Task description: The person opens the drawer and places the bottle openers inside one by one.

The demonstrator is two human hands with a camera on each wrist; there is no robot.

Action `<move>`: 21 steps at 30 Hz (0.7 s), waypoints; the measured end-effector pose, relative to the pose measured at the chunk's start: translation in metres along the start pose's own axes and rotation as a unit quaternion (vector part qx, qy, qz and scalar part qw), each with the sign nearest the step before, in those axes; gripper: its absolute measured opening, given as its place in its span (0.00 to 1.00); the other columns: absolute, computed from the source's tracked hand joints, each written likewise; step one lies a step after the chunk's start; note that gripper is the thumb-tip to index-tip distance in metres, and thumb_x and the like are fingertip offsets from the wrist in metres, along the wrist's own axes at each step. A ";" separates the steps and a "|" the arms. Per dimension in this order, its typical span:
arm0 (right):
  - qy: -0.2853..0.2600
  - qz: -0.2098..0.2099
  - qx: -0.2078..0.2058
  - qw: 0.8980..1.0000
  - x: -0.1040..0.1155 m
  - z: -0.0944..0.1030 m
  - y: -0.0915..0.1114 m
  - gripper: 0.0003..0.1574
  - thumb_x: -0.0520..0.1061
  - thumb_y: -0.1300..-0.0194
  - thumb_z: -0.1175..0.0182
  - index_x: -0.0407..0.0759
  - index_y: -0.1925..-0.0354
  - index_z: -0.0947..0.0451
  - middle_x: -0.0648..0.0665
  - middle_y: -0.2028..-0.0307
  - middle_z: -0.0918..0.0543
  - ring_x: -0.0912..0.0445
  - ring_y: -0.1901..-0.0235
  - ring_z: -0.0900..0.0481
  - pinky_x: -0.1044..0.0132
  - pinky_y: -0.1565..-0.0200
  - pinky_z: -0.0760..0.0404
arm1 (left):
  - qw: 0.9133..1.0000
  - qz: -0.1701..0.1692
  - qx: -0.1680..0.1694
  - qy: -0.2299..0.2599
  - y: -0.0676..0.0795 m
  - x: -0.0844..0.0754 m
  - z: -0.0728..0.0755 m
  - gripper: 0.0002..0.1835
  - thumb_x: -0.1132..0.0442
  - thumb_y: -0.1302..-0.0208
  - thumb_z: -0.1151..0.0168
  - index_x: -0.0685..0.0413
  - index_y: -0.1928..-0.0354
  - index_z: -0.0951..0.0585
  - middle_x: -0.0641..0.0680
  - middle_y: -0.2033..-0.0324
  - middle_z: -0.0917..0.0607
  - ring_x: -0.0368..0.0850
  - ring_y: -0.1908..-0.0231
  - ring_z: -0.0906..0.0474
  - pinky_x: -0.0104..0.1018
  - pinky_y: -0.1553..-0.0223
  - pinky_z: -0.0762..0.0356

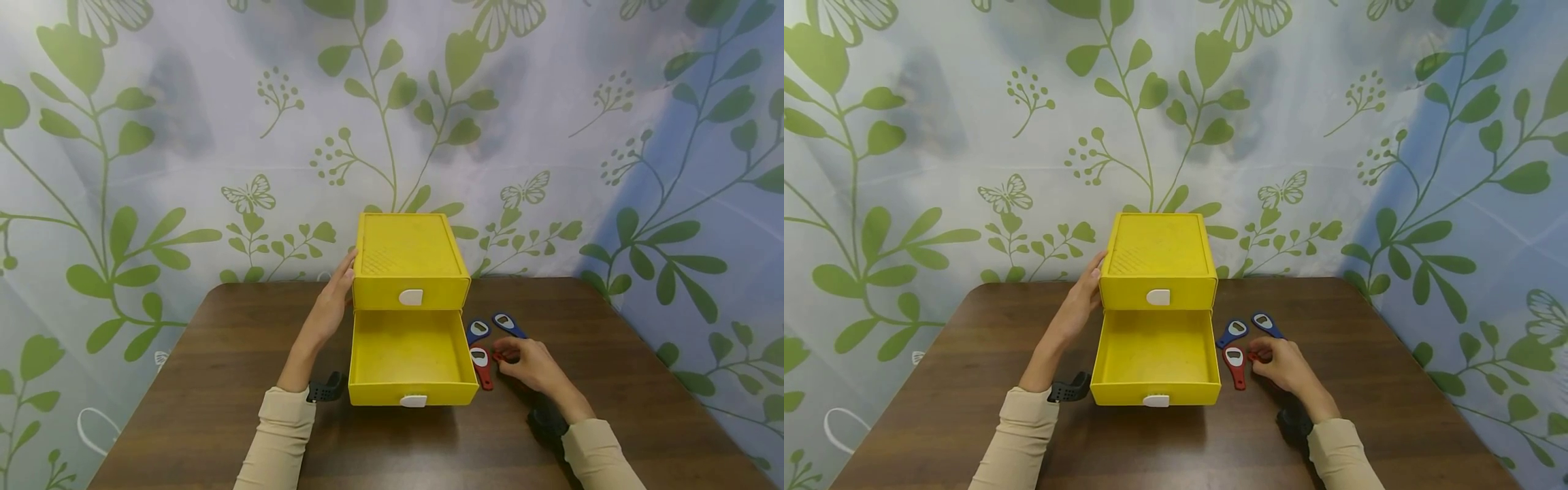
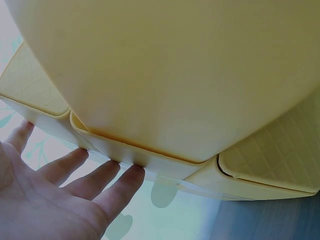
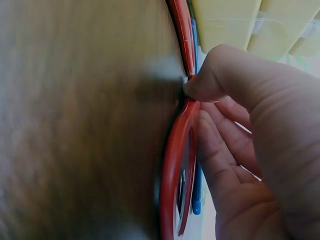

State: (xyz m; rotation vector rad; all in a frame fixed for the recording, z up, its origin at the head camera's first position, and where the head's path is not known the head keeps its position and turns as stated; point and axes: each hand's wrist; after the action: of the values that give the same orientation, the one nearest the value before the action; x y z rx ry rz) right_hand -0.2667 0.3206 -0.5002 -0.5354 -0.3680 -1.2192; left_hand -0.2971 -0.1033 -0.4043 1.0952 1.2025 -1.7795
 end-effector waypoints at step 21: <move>-0.013 0.006 -0.037 0.999 0.019 0.006 0.002 0.21 0.35 0.41 0.29 0.38 0.48 0.14 0.44 0.56 0.11 0.49 0.57 0.13 0.49 0.52 0.13 | 1.000 -0.004 0.001 0.002 0.001 0.000 0.001 0.30 0.40 0.16 0.65 0.27 0.18 0.50 0.43 0.18 0.52 0.53 0.20 0.49 0.69 0.27 0.44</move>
State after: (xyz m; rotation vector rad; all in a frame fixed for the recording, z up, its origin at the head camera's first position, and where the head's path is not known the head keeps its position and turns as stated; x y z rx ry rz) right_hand -0.2592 0.3099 -0.4852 -0.6179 -0.3420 -1.2186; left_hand -0.2960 -0.1043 -0.4043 1.0959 1.2094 -1.7849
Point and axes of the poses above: each hand's wrist, its own y-axis away from the middle knuckle, its own z-axis out of the back of the hand, x = y × z
